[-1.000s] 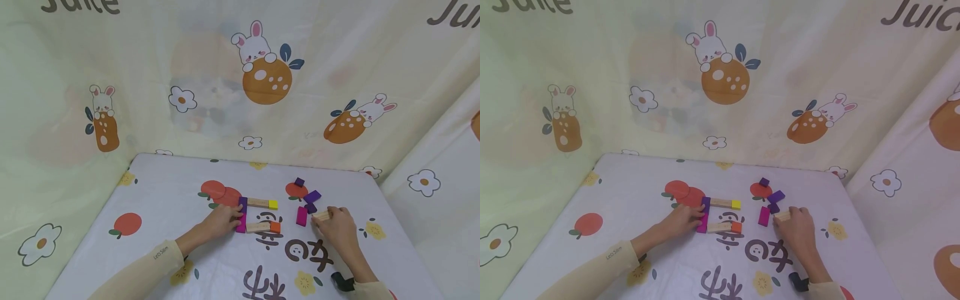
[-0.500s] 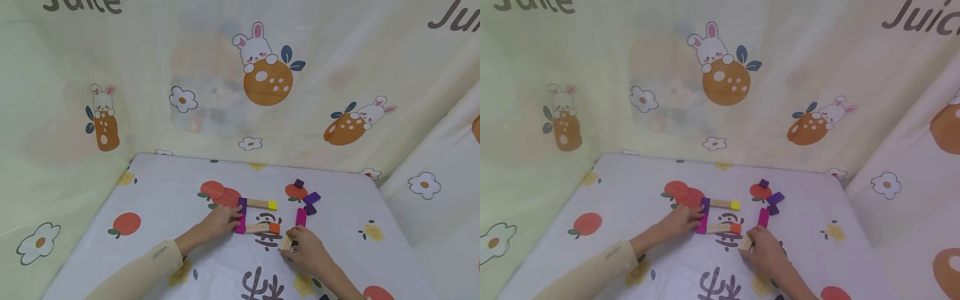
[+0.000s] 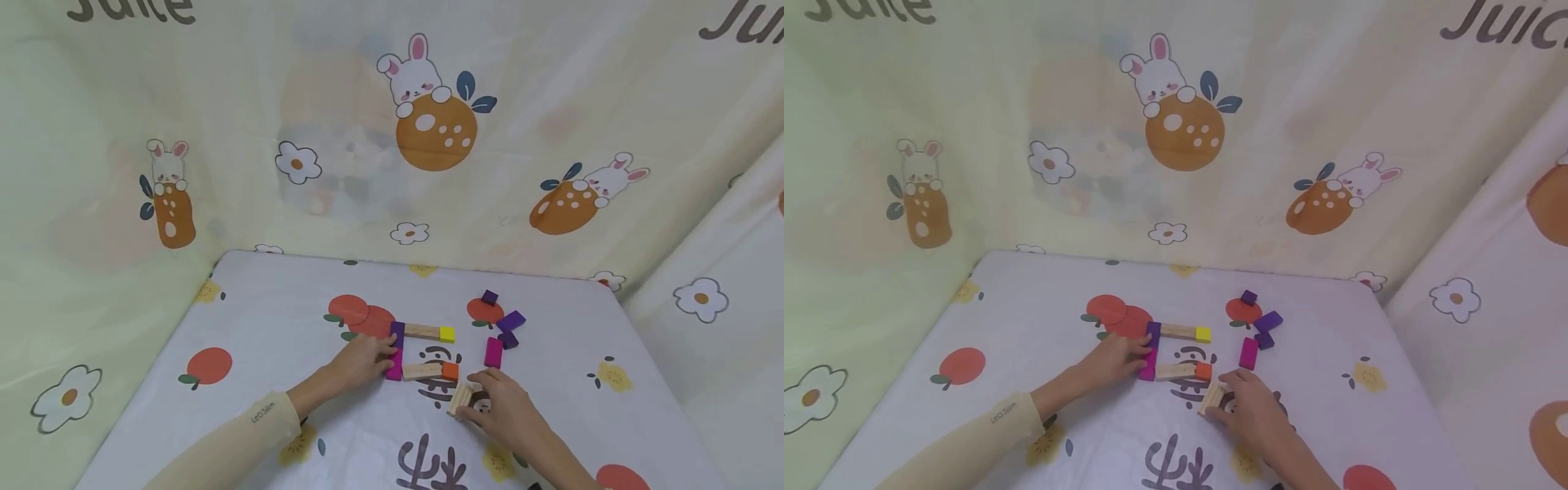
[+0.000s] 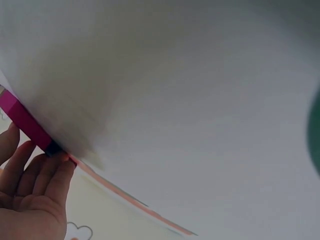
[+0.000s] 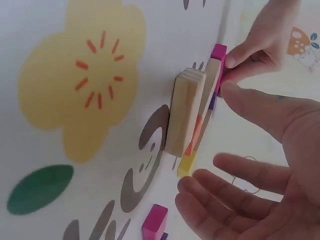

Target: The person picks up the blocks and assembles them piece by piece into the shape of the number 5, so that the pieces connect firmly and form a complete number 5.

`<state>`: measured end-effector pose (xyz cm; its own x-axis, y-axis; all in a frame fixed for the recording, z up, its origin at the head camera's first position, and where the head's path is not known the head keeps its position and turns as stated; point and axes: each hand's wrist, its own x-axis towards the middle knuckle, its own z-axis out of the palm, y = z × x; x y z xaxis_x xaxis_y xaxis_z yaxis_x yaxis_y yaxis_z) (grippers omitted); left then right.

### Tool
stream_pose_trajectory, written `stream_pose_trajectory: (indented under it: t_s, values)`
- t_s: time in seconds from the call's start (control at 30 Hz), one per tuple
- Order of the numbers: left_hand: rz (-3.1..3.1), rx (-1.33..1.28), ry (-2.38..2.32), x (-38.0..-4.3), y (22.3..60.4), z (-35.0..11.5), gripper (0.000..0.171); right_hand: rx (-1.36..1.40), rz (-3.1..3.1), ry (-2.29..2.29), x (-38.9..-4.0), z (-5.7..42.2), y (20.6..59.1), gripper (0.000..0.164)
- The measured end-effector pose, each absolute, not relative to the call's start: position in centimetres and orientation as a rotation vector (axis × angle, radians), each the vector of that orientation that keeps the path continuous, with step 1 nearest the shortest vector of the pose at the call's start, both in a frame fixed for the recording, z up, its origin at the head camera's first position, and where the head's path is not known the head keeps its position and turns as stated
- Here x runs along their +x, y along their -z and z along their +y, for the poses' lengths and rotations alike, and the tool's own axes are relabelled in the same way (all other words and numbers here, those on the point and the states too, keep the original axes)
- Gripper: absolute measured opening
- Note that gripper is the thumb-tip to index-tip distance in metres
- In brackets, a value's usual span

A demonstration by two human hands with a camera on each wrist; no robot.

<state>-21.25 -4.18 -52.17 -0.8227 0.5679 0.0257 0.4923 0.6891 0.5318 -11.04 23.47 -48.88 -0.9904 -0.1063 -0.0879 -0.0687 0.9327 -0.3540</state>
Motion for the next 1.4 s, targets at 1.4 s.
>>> stream_pose_trajectory:
  t_s: [1.4]
  values:
    - [2.745, 0.836, -0.807, -20.9, 51.6, -4.3, 0.036, -0.331, 2.898, 0.514, -10.9, 22.9, 49.4, 0.039]
